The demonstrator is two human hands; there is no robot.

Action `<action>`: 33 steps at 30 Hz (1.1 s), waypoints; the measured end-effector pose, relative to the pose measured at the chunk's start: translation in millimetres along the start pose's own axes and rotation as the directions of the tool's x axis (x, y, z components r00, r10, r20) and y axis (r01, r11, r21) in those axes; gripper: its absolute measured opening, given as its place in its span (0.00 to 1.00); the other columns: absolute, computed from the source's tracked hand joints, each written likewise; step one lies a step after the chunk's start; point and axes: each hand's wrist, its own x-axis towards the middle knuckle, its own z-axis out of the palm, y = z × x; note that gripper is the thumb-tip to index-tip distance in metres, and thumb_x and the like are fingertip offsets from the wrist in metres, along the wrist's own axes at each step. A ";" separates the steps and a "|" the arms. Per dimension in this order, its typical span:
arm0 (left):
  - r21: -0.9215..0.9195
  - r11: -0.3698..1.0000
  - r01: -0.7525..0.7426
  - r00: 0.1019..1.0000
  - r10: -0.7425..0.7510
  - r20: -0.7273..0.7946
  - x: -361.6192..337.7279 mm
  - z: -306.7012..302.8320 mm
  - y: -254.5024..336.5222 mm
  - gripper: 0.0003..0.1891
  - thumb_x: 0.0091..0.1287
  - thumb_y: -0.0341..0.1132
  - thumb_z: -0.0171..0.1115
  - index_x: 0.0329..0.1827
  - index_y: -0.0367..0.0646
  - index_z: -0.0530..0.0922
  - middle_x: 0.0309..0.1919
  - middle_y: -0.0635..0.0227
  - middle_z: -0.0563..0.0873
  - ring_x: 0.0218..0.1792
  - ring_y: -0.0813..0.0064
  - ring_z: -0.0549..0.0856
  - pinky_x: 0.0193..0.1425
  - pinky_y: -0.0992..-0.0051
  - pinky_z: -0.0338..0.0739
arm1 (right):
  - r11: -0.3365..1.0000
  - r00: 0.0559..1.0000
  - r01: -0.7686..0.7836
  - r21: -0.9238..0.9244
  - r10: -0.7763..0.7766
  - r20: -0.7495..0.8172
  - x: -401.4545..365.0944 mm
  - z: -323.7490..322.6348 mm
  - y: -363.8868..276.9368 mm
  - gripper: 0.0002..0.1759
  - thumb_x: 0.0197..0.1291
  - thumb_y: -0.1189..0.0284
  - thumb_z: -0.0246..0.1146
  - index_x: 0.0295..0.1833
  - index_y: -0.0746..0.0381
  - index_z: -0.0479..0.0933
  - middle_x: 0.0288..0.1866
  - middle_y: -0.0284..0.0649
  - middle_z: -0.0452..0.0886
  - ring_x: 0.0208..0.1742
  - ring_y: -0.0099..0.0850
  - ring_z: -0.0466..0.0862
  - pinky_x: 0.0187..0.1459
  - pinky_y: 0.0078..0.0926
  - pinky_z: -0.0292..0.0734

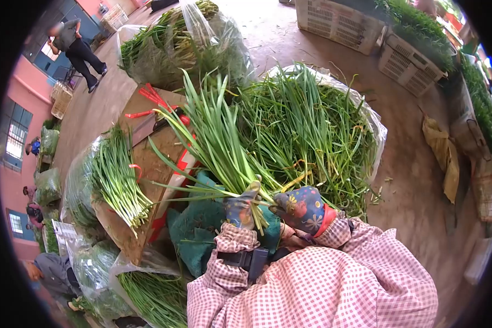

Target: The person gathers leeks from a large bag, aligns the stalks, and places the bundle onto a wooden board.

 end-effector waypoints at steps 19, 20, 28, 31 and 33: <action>0.015 0.954 -0.301 0.949 0.301 -0.096 5.0 16.2 -18.2 0.19 0.57 0.34 0.57 0.48 0.33 0.69 0.34 0.60 0.79 0.32 0.71 0.80 0.36 0.73 0.78 | 0.007 0.747 -0.423 0.906 0.569 0.344 6.3 39.5 7.6 0.07 0.52 0.74 0.60 0.36 0.65 0.75 0.28 0.32 0.77 0.27 0.18 0.74 0.28 0.15 0.68; 0.015 0.954 -0.300 0.949 0.300 -0.097 7.1 8.4 -17.1 0.19 0.57 0.34 0.57 0.48 0.33 0.69 0.34 0.60 0.79 0.32 0.71 0.80 0.36 0.73 0.78 | -0.012 0.726 -0.400 0.916 0.606 0.325 5.4 39.6 8.1 0.07 0.52 0.75 0.59 0.37 0.65 0.75 0.28 0.32 0.78 0.26 0.18 0.74 0.28 0.15 0.68; -0.167 0.883 -0.439 0.894 0.409 -0.186 8.6 -9.1 -8.0 0.27 0.48 0.35 0.60 0.51 0.31 0.66 0.41 0.58 0.78 0.33 0.66 0.80 0.32 0.58 0.80 | 0.099 0.722 -0.383 0.918 0.652 0.232 -11.6 25.1 13.2 0.09 0.53 0.73 0.59 0.39 0.65 0.75 0.29 0.34 0.78 0.27 0.19 0.75 0.28 0.15 0.71; -0.119 0.883 -0.455 0.881 0.426 -0.205 5.1 3.9 -5.3 0.25 0.49 0.36 0.60 0.49 0.34 0.69 0.44 0.60 0.77 0.32 0.70 0.80 0.31 0.60 0.80 | 0.036 0.733 -0.404 0.914 0.610 0.300 -38.8 6.4 32.4 0.10 0.53 0.72 0.60 0.39 0.66 0.74 0.29 0.34 0.77 0.25 0.18 0.74 0.27 0.14 0.70; -0.097 0.893 -0.440 0.890 0.419 -0.182 2.9 15.5 -0.6 0.22 0.49 0.36 0.60 0.47 0.36 0.72 0.49 0.62 0.75 0.32 0.72 0.80 0.29 0.62 0.80 | -0.044 0.707 -0.414 0.909 0.614 0.352 -60.7 -6.5 47.4 0.09 0.53 0.71 0.60 0.36 0.65 0.75 0.26 0.32 0.76 0.24 0.18 0.73 0.24 0.13 0.68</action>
